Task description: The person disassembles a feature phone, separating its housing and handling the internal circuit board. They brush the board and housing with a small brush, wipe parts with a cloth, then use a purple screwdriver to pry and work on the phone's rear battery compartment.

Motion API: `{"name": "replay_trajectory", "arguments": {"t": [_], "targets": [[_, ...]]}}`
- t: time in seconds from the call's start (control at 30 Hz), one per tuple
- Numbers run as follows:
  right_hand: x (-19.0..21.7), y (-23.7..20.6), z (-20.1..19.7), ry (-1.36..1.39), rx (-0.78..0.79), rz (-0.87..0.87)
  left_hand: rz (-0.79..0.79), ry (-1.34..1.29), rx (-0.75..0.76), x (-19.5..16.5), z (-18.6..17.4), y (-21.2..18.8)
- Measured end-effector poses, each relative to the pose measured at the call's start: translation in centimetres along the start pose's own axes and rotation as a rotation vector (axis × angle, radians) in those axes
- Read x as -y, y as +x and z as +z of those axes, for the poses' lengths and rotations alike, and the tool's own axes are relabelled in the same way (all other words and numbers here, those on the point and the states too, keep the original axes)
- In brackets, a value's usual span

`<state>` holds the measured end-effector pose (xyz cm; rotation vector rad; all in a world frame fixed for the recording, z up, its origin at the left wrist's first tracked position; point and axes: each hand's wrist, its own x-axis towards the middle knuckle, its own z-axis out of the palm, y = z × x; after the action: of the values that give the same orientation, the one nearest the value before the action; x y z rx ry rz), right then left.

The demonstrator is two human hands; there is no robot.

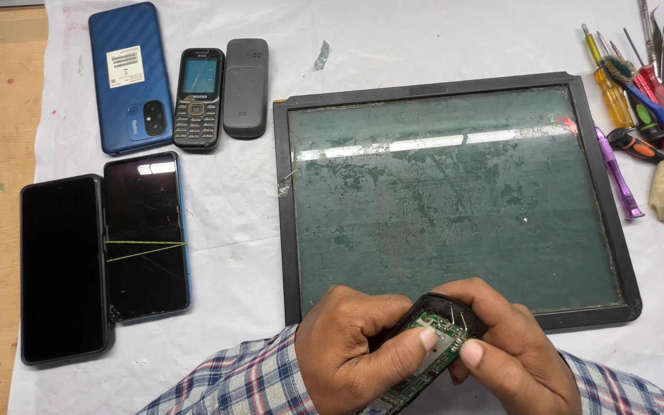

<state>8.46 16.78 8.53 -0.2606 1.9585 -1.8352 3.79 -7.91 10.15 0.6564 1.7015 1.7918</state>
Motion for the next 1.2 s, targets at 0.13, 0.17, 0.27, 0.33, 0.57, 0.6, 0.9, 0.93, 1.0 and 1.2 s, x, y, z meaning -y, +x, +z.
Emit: {"name": "replay_trajectory", "arguments": {"t": [0.13,0.17,0.27,0.33,0.57,0.6,0.9,0.93,1.0,1.2], "targets": [[-0.3,-0.1,0.6,0.059,-0.062,0.023,-0.018,0.009,-0.005,0.0,0.1,0.0],[-0.3,-0.1,0.6,0.055,-0.061,0.024,-0.023,0.007,-0.003,0.0,0.1,0.0],[-0.6,0.0,0.4,0.051,-0.023,-0.012,-0.039,-0.024,-0.010,-0.1,0.2,0.1],[-0.8,0.2,0.2,0.079,-0.005,-0.022,-0.047,-0.032,-0.028,-0.2,0.3,0.1],[-0.6,0.7,-0.1,0.249,-0.170,0.213,-0.085,0.057,-0.127,-0.3,0.4,0.5],[-0.6,0.8,-0.2,0.308,-0.230,0.242,-0.123,0.060,-0.144,-0.3,0.2,0.5],[-0.9,2.5,-3.8,0.588,-0.323,-0.039,-0.312,-0.305,-0.046,-0.5,-1.0,0.9],[-0.9,2.5,-3.8,0.594,-0.298,-0.067,-0.311,-0.321,-0.042,-0.5,-1.0,0.9],[-0.7,2.5,-3.5,0.605,-0.247,-0.122,-0.309,-0.354,-0.035,-0.6,-1.1,0.9],[-0.3,2.7,-2.6,0.350,-0.361,-0.061,-0.319,-0.284,-0.059,-0.8,-1.0,1.0]]}}
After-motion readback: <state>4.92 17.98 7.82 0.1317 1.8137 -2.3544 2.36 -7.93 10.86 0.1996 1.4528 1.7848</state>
